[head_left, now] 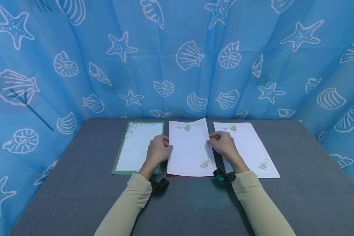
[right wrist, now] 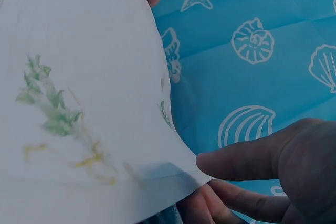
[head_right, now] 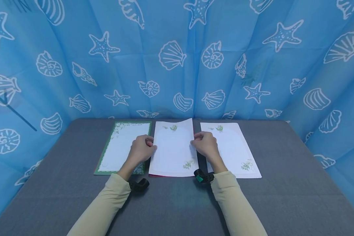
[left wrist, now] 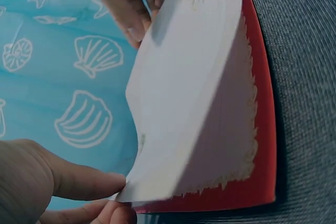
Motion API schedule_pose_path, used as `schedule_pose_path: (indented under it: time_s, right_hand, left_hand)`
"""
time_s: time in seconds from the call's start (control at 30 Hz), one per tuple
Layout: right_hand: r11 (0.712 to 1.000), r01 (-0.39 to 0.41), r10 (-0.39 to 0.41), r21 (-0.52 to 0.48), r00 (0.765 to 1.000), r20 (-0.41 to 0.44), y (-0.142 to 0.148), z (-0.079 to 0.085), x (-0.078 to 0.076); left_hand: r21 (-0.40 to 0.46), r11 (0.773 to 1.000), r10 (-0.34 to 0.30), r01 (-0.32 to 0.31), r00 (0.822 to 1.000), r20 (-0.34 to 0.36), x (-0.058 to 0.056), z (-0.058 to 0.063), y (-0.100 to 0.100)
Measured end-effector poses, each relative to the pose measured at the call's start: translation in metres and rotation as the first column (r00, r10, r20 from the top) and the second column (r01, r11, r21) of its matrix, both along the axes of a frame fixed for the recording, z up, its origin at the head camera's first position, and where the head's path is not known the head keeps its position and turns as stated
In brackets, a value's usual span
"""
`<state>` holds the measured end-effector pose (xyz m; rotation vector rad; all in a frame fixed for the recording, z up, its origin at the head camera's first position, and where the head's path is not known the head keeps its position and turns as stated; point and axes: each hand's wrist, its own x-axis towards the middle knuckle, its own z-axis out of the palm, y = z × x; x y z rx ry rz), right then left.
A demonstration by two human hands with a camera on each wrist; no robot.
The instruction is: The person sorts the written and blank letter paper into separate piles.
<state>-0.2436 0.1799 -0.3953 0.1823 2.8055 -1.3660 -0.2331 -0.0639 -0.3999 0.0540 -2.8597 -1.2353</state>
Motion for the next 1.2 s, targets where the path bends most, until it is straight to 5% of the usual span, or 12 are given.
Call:
schedule_pose_path:
  time_s: [0.57, 1.0, 1.2]
  right_hand:
    - [0.985, 0.050, -0.055, -0.163, 0.998, -0.026, 0.009, 0.012, 0.003]
    - [0.978, 0.108, -0.122, -0.178, 0.990, -0.070, 0.033, 0.019, 0.005]
    - [0.973, 0.179, -0.197, -0.148, 0.974, -0.117, 0.071, -0.021, -0.023]
  left_hand:
    - [0.136, 0.991, 0.024, -0.016, 0.998, -0.059, -0.001, 0.003, -0.003]
    - [0.191, 0.982, 0.034, -0.016, 0.996, -0.088, -0.001, 0.010, 0.023]
    - [0.217, 0.976, -0.009, 0.034, 0.993, -0.115, -0.004, 0.016, 0.042]
